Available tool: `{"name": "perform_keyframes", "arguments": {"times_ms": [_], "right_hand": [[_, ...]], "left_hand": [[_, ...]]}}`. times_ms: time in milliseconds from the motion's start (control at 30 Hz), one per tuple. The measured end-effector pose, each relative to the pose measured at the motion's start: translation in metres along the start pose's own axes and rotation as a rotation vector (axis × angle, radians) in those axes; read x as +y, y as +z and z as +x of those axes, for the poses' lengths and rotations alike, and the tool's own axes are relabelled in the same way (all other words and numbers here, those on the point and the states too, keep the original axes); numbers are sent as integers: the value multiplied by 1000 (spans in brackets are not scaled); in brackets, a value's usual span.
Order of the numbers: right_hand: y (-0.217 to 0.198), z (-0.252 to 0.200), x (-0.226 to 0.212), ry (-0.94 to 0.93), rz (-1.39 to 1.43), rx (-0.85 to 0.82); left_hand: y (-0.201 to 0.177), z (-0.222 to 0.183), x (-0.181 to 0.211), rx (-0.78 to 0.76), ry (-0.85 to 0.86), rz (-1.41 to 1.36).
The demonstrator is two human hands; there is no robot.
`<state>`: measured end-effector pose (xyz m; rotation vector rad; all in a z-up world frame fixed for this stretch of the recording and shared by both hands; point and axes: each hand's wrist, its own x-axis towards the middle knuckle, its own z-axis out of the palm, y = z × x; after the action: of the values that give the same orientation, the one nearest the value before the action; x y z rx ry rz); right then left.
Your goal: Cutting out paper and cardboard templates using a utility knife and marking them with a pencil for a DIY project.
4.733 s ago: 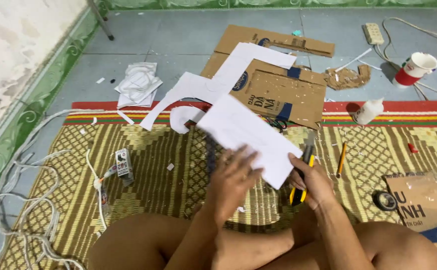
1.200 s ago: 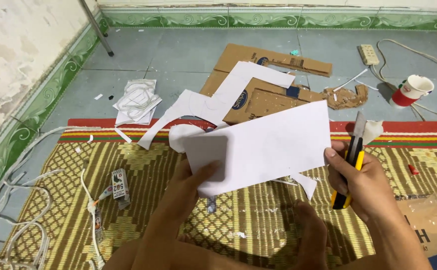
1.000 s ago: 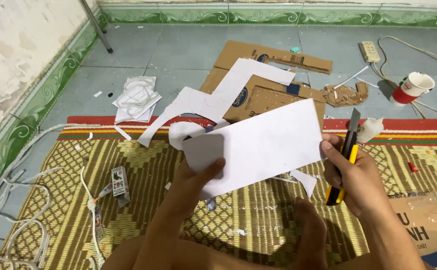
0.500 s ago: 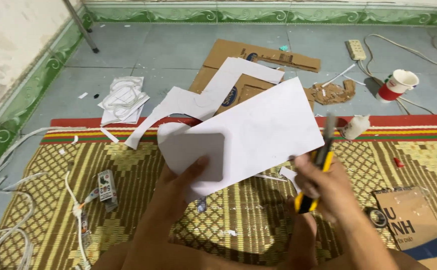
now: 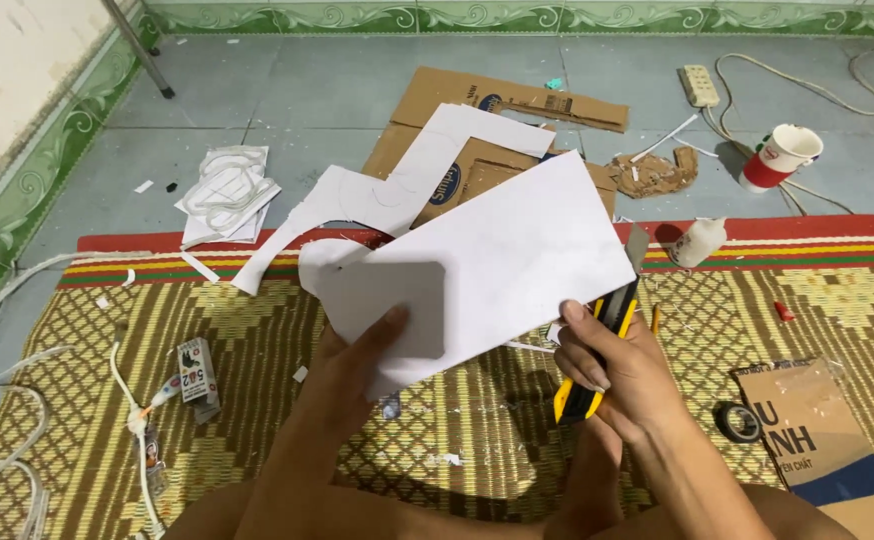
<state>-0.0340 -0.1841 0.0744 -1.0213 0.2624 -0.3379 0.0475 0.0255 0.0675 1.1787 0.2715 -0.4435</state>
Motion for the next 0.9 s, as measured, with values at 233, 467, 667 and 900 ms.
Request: {"name": "perform_keyframes", "arguments": {"times_ms": [233, 467, 667, 900], "right_hand": [[-18, 23, 2, 136, -104, 213], [-25, 34, 35, 269, -152, 213], [-54, 42, 50, 282, -229, 264], [-65, 39, 109, 494, -842, 146]], "left_hand": [[-23, -6, 44, 265, 401, 609], [-48, 4, 53, 312, 296, 465], [-44, 0, 53, 211, 324, 415], [-41, -21, 68, 349, 267, 403]]}}
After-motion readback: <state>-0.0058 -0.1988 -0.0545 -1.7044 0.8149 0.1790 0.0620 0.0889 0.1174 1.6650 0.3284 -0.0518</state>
